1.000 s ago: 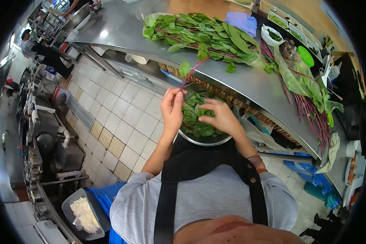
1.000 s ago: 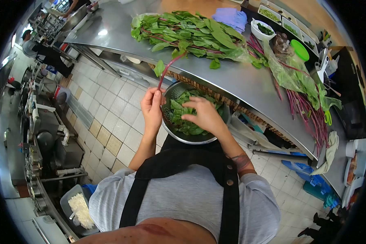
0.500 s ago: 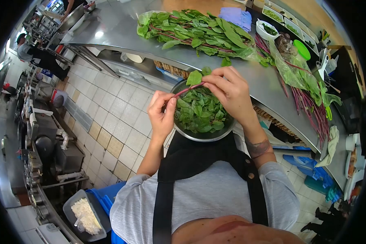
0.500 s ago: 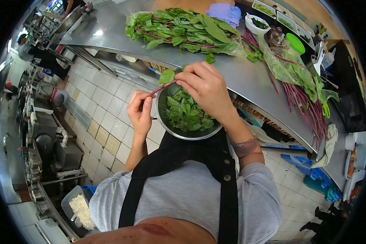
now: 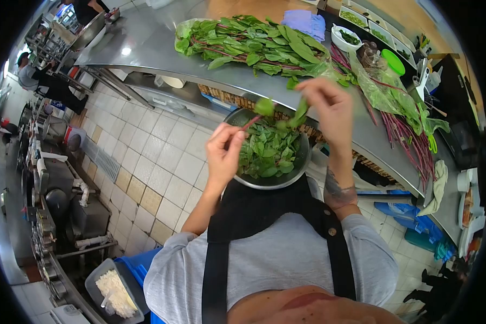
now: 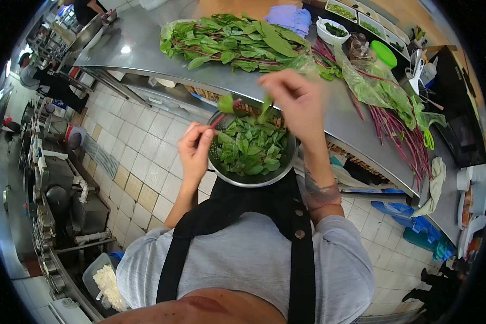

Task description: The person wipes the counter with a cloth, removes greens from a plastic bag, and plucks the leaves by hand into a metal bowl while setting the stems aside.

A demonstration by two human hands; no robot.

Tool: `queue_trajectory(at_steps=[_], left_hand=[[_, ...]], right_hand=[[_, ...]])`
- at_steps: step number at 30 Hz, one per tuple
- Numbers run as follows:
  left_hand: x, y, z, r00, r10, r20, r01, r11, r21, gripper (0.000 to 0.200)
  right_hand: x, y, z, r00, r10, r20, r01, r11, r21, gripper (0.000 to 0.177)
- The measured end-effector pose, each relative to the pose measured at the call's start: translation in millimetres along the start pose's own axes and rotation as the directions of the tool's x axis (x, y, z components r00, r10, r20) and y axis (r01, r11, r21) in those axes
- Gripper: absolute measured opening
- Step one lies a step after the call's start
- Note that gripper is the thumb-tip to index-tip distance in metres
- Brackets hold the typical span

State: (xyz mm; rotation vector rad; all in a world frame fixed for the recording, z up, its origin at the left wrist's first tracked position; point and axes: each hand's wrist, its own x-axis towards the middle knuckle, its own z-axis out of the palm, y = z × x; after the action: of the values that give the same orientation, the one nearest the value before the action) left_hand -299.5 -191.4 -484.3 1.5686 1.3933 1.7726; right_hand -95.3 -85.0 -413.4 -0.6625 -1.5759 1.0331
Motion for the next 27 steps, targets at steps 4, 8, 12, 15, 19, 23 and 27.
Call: queue_trajectory(at_steps=[4,8,12,15,19,23,27], left_hand=[[12,10,-15,0.997,0.01,-0.072,0.01,0.96,0.28,0.005],[13,17,-12,0.986,0.154,-0.059,-0.123,0.926,0.358,0.005],[6,19,-4,0.985,0.168,-0.034,-0.144,0.918,0.371,0.005],[3,25,3,0.993,0.117,-0.036,-0.096,0.928,0.361,0.005],[-1,22,23,1.0,-0.005,-0.009,0.006,0.981,0.192,0.007],[-7,5,36,0.968,-0.251,-0.03,0.245,0.961,-0.13,0.013],[8,4,32,0.991,-0.08,-0.109,0.083,0.996,0.026,0.015]], right_hand=[[-12,-10,6,0.926,0.053,0.374,0.104,0.917,-0.386,0.024],[-17,-12,32,0.978,-0.16,0.137,0.201,0.898,-0.391,0.029],[-5,9,35,0.829,-0.516,0.216,0.544,0.654,-0.526,0.03],[-12,29,37,0.742,-0.651,0.161,0.608,0.553,-0.569,0.028],[-21,33,46,0.734,-0.679,0.013,0.566,0.6,-0.565,0.024],[-36,37,61,0.785,-0.613,-0.085,0.51,0.718,-0.474,0.018],[-59,43,56,0.919,-0.347,-0.187,0.288,0.915,-0.284,0.017]])
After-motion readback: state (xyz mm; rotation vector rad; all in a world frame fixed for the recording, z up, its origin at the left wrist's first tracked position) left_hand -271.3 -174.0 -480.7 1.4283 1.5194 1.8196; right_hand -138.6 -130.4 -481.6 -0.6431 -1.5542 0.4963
